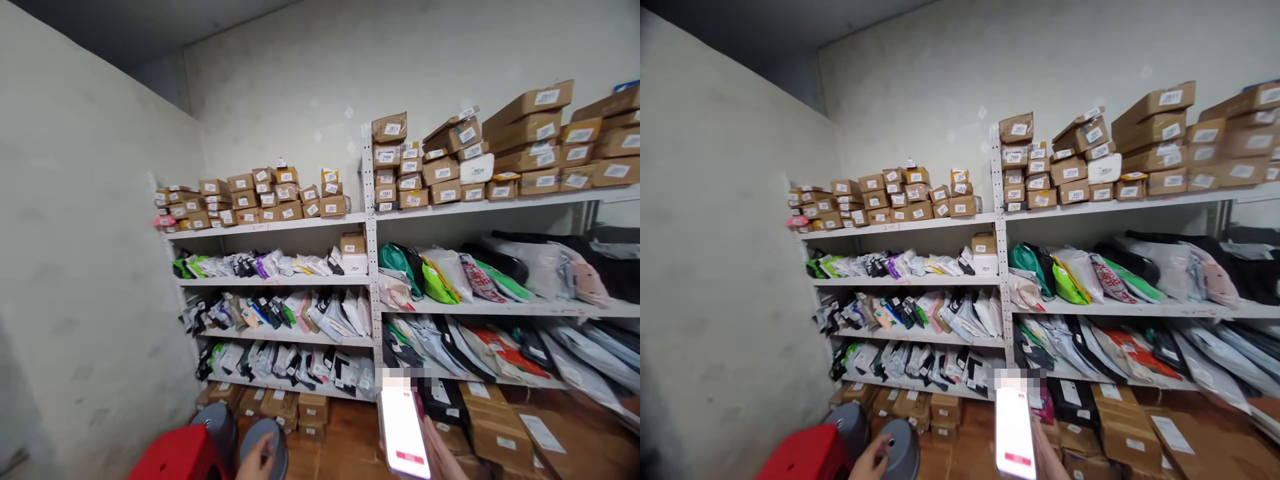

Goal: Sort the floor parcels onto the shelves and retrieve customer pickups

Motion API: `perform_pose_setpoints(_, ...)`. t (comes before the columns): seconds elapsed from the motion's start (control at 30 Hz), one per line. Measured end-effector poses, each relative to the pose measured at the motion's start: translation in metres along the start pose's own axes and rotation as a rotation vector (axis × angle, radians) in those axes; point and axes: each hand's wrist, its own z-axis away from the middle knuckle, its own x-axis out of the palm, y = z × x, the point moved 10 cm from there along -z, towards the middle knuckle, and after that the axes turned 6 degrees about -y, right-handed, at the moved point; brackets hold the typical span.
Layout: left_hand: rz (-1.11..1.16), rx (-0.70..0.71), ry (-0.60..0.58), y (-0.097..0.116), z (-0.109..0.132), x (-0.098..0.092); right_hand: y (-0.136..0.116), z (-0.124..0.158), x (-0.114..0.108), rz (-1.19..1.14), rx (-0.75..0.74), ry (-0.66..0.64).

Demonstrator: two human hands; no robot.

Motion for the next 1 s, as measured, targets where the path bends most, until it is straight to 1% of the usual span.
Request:
perform_pose_setpoints(0.07,0.042,0.111,0.027,0.013,-0.067,-0.024,-0.019,-0.082,0.010,0.013,0.018,0.029)
perform_pose_setpoints(0.13,0.051,0.203,0.064,0.028,-0.127,-0.057,-0.040,-0.161,0.024,0.024,0.013,0.025)
perform_pose_setpoints(0.23,-0.020,0.324,0.087,0.050,-0.217,-0.104,-0.079,-0.275,0.047,0.021,-0.061,-0.047)
perform_pose_setpoints(0.3,-0.107,0.428,0.081,0.069,-0.281,-0.127,-0.113,-0.347,0.061,0.018,-0.136,-0.102)
perform_pose_setpoints(0.37,-0.193,0.537,0.049,0.090,-0.347,-0.141,-0.154,-0.414,0.075,0.026,-0.211,-0.154)
perform_pose_setpoints(0.47,-0.309,0.716,0.047,0.133,-0.444,-0.161,-0.232,-0.507,0.090,0.064,-0.321,-0.171)
perform_pose_setpoints(0.53,-0.365,0.853,0.089,0.171,-0.501,-0.179,-0.292,-0.563,0.095,0.075,-0.384,-0.133)
perform_pose_setpoints(0.6,-0.384,0.992,0.159,0.216,-0.548,-0.203,-0.348,-0.612,0.096,0.060,-0.427,-0.086)
perform_pose_setpoints(0.63,-0.375,1.059,0.207,0.240,-0.568,-0.218,-0.374,-0.634,0.095,0.049,-0.444,-0.056)
perform_pose_setpoints(0.7,-0.334,1.192,0.332,0.288,-0.597,-0.253,-0.418,-0.669,0.084,0.041,-0.488,0.053)
perform_pose_setpoints(0.77,-0.260,1.269,0.505,0.330,-0.617,-0.297,-0.448,-0.690,0.069,0.061,-0.530,0.171)
perform_pose_setpoints(0.83,-0.180,1.263,0.708,0.362,-0.631,-0.346,-0.463,-0.701,0.056,0.102,-0.540,0.233)
perform_pose_setpoints(0.93,-0.083,1.218,1.008,0.398,-0.639,-0.417,-0.469,-0.707,0.042,0.194,-0.541,0.245)
perform_pose_setpoints(0.97,-0.064,1.196,1.088,0.409,-0.641,-0.438,-0.471,-0.706,0.036,0.250,-0.557,0.261)
perform_pose_setpoints(1.0,-0.041,1.180,1.142,0.421,-0.645,-0.458,-0.473,-0.703,0.031,0.317,-0.583,0.284)
